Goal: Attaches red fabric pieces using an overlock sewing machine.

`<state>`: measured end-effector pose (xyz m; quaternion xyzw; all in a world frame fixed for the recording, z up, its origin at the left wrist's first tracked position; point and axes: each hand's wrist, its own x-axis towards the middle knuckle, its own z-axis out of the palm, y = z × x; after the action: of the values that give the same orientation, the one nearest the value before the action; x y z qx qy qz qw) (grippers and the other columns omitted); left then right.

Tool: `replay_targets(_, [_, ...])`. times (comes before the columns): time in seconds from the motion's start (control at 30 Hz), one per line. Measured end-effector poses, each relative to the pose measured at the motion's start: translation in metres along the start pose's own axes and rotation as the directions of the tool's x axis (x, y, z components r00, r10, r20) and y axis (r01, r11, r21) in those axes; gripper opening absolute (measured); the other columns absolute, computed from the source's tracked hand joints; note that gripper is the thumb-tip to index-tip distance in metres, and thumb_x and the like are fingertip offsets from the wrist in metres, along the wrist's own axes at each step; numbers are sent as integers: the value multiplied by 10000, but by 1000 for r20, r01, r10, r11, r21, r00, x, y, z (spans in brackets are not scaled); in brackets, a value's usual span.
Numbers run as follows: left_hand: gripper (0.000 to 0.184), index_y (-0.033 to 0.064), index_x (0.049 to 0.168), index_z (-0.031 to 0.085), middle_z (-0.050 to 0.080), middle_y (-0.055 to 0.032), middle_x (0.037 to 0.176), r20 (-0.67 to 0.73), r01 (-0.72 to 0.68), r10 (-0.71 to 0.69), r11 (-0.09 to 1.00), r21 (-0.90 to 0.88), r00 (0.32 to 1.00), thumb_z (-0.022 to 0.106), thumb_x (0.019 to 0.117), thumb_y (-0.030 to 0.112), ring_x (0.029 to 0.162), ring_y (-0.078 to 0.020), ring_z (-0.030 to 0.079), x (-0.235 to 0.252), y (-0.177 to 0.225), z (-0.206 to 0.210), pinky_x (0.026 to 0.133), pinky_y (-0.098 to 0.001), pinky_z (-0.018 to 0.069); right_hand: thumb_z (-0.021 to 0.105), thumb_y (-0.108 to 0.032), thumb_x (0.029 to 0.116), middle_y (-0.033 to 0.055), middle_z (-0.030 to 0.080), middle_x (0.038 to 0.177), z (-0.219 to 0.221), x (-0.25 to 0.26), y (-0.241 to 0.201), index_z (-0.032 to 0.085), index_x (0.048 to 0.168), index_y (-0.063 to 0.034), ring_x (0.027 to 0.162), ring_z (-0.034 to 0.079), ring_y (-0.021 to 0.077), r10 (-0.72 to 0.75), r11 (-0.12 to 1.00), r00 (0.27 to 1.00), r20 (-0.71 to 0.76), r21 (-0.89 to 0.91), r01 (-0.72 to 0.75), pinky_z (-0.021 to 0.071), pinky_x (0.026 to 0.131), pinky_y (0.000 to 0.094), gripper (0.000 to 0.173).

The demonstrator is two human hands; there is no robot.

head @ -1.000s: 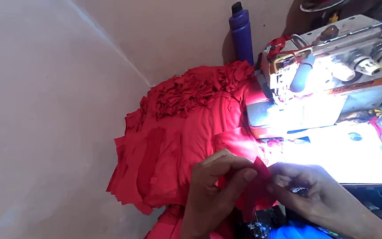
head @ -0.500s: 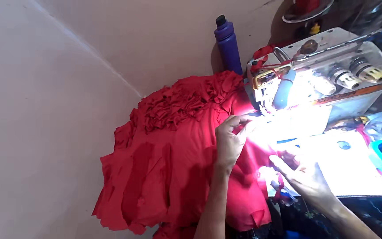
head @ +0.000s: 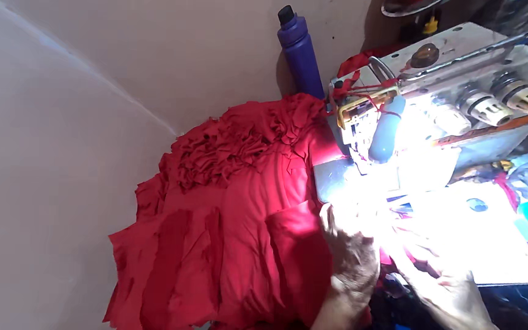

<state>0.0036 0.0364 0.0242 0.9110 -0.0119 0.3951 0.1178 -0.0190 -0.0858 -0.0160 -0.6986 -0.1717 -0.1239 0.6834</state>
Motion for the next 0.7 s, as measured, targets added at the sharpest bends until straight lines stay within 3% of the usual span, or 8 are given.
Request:
replay_targets(0.2, [298,72,1199,755,727,-101,1218,115,157,-144,982,-106,983,670,924,148,1176,-281,656,10,2,8,1039,-427,469,651,-99,912,74,730,989,2,22,-1,697,1023,98,838,658,-73,-77,996,995,-65,-52,74,548,753,88,231])
replay_targets(0.3, [308,79,1224,738,726,-99,1204,128,181,-165,976,-125,978,666,938,169,1163,-265,662,19,0,8,1028,-427,488,650,-123,943,0,720,891,7,34,1,684,1064,82,775,663,-70,-66,998,996,-65,-22,65,571,720,109,240])
replay_targets(0.4, [323,37,1239,704,709,-145,1204,240,250,-210,957,-150,948,659,941,153,1154,-291,658,32,-7,5,1007,-461,496,622,-97,951,3,728,880,12,48,3,715,1069,67,753,653,-88,-69,997,996,-51,-41,67,561,707,97,222])
replay_targets(0.53, [553,18,1432,557,588,-194,1417,475,267,-164,951,-158,865,700,937,221,1341,-336,532,59,-31,-2,1133,-532,373,582,-211,980,-17,713,786,15,71,10,770,1083,-50,669,618,-63,-87,962,996,-29,-263,76,518,635,125,269])
replay_targets(0.57, [543,36,1433,551,617,-196,1371,497,270,-171,954,-134,851,707,948,225,1288,-344,576,66,-36,-4,1085,-540,426,581,-220,969,-3,703,753,15,73,11,781,1070,-60,648,615,-28,-101,948,994,-36,-306,85,506,619,159,275])
replay_targets(0.6, [463,64,1351,586,673,-192,1195,481,275,-183,953,-129,857,737,937,206,1092,-347,657,72,-42,-3,906,-536,526,578,-220,965,5,702,737,16,73,11,785,1083,-74,635,627,-3,-103,941,994,-35,-329,85,520,608,186,280])
replay_targets(0.63, [408,82,1317,588,684,-186,1104,464,257,-176,959,-118,868,725,951,201,974,-347,680,80,-49,3,792,-526,554,571,-215,972,6,704,736,15,73,11,781,1106,-85,630,638,8,-96,938,995,-27,-337,82,536,606,196,281])
replay_targets(0.7, [363,81,1346,572,659,-170,1234,489,233,-193,972,-22,851,603,1030,256,1074,-336,665,101,-62,19,876,-523,541,556,-214,982,11,706,747,14,68,12,762,1163,-83,637,652,24,-73,939,997,-1,-338,68,552,613,206,304])
